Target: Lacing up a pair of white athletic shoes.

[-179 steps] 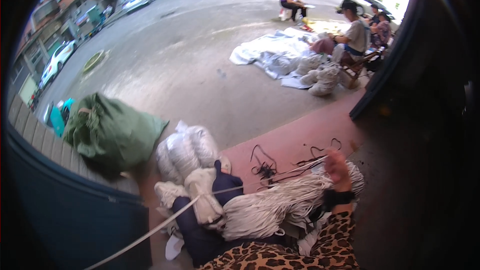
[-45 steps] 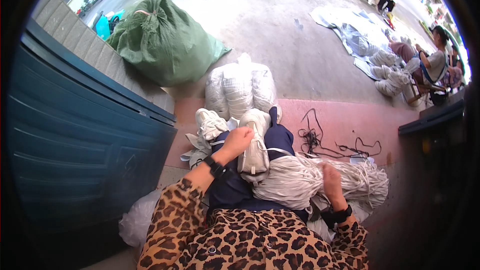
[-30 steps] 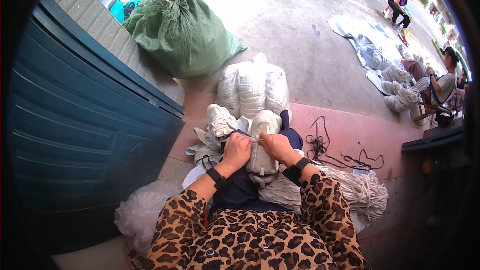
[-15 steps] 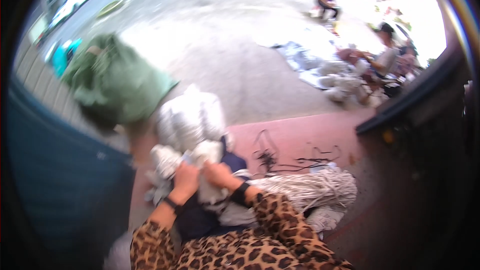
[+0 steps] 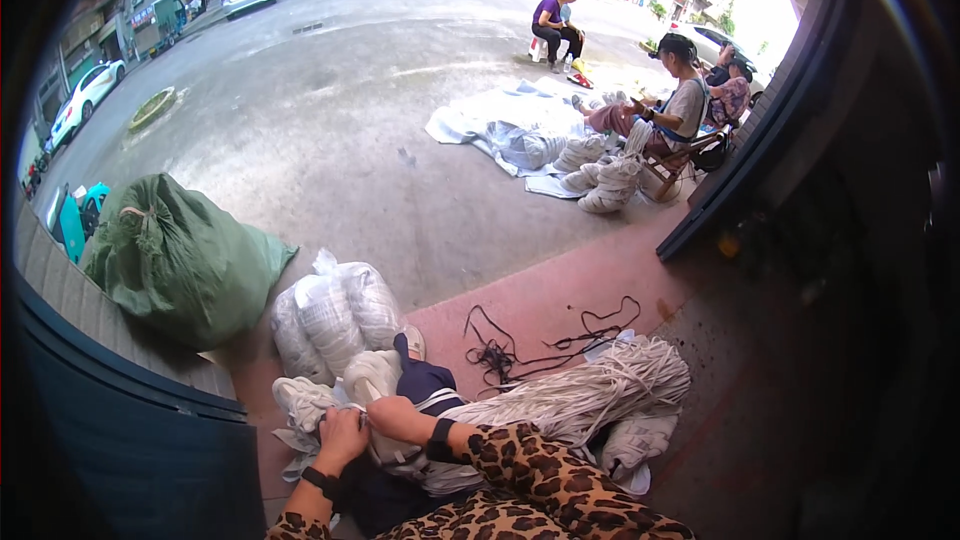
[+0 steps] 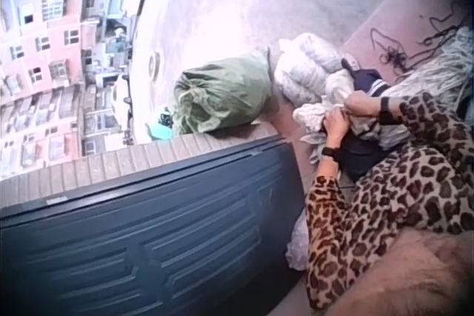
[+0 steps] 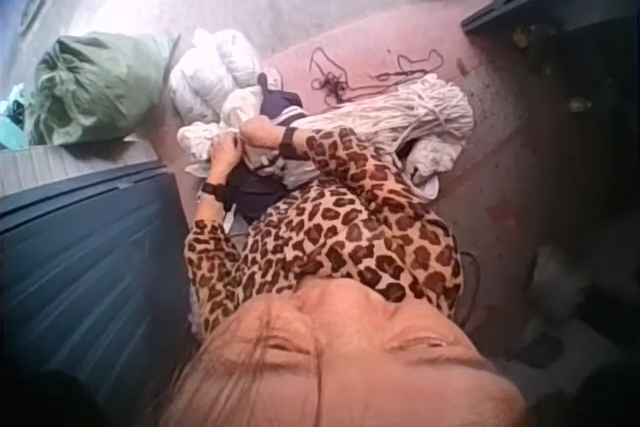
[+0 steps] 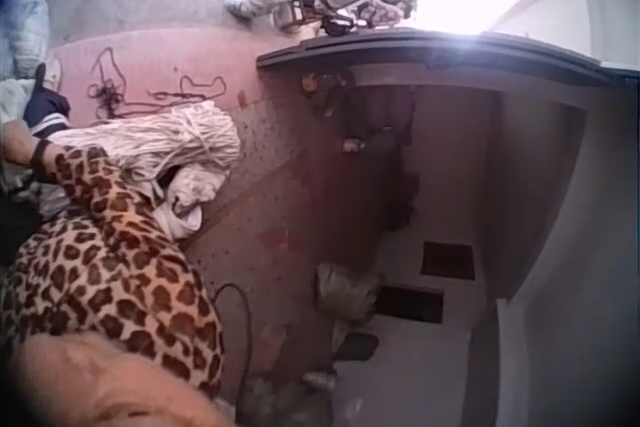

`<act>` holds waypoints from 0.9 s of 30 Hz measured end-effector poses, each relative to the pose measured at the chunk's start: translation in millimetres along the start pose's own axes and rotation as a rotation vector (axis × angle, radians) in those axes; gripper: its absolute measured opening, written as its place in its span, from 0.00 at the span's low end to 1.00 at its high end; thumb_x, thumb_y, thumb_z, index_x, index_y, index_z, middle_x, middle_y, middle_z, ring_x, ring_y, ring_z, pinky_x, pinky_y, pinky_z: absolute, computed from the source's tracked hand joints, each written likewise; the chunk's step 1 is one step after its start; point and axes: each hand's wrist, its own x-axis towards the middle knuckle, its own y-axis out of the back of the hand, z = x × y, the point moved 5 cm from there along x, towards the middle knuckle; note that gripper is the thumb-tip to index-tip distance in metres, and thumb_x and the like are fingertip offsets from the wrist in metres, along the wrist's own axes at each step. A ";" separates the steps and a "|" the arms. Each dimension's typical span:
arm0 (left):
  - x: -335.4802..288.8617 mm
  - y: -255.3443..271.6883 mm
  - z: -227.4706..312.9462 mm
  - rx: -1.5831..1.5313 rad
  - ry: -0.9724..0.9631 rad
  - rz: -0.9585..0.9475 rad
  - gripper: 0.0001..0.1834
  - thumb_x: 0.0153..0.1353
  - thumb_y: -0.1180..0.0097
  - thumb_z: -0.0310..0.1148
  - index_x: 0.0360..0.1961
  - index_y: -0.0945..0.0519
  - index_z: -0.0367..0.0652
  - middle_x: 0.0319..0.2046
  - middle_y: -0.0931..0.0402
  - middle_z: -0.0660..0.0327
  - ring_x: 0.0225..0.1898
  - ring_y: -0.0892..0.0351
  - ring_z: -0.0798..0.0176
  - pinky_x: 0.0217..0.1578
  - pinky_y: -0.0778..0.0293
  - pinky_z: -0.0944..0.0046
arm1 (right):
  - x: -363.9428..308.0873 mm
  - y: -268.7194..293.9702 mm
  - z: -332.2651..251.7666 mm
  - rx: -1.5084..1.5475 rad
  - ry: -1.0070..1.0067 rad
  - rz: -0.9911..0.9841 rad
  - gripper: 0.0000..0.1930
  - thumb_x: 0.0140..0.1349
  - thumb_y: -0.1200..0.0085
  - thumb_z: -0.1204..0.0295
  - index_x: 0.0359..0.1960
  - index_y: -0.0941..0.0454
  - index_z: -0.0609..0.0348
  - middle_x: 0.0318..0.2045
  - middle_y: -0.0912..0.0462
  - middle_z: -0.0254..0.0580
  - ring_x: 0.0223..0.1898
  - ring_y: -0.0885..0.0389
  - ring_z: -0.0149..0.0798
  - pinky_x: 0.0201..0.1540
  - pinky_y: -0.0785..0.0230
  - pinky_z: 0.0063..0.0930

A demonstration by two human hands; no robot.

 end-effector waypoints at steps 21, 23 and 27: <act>-3.8 -11.3 -8.1 -0.133 -0.112 0.175 0.08 0.48 0.49 0.32 0.27 0.22 0.41 0.31 0.24 0.54 0.39 0.30 0.47 0.39 0.33 0.50 | -5.0 -16.7 -19.1 -0.238 0.230 0.200 0.06 0.49 0.53 0.73 0.22 0.25 0.61 0.20 0.24 0.45 0.24 0.22 0.42 0.25 0.30 0.34; -10.4 -8.7 -4.0 -0.214 -0.069 0.240 0.09 0.46 0.46 0.34 0.29 0.22 0.42 0.34 0.24 0.56 0.40 0.31 0.49 0.40 0.34 0.51 | -11.4 -3.7 -19.5 -0.144 0.293 0.253 0.06 0.49 0.53 0.73 0.21 0.26 0.60 0.20 0.24 0.45 0.24 0.22 0.43 0.25 0.30 0.35; -36.8 6.3 17.0 -0.201 -0.100 0.362 0.14 0.43 0.44 0.31 0.35 0.23 0.44 0.40 0.27 0.58 0.45 0.36 0.48 0.45 0.37 0.53 | -48.2 20.7 -8.1 -0.185 0.241 -0.143 0.10 0.51 0.53 0.68 0.19 0.26 0.60 0.21 0.24 0.50 0.28 0.22 0.47 0.27 0.32 0.41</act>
